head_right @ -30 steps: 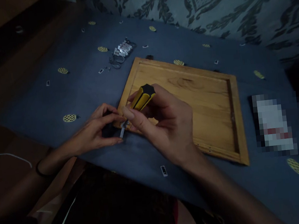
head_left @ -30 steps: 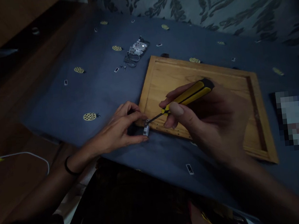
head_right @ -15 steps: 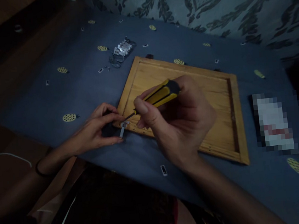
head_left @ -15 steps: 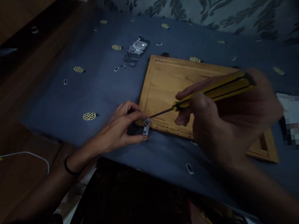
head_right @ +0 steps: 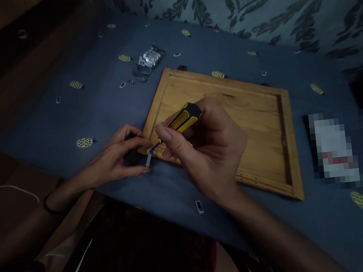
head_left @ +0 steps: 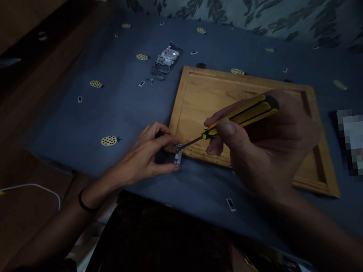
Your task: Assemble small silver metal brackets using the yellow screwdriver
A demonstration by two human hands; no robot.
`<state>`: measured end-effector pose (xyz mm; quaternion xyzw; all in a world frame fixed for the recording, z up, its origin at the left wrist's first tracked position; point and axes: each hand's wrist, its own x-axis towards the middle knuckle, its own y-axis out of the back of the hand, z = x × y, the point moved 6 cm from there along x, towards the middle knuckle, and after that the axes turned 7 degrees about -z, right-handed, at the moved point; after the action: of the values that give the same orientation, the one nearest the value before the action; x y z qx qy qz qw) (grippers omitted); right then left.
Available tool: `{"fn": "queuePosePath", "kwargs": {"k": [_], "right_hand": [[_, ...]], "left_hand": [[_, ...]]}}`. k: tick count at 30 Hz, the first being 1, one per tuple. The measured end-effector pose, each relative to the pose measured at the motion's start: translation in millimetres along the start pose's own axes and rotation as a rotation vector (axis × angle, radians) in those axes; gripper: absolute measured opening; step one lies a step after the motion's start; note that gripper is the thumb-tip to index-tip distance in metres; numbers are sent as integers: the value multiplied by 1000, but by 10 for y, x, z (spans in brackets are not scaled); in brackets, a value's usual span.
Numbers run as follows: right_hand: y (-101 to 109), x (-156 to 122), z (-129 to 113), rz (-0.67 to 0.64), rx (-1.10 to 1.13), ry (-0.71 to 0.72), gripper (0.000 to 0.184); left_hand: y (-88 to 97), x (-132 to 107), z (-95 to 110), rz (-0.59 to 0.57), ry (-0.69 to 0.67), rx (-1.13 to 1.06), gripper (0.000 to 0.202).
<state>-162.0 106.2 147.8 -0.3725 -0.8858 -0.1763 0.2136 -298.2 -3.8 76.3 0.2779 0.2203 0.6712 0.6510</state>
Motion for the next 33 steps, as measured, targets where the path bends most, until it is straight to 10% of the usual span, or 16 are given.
{"fn": "queuePosePath", "kwargs": {"k": [33], "right_hand": [[-48,72,-17,-319,17,-162,19]], "left_hand": [[9,3,16,0,-1,-19,41]]}}
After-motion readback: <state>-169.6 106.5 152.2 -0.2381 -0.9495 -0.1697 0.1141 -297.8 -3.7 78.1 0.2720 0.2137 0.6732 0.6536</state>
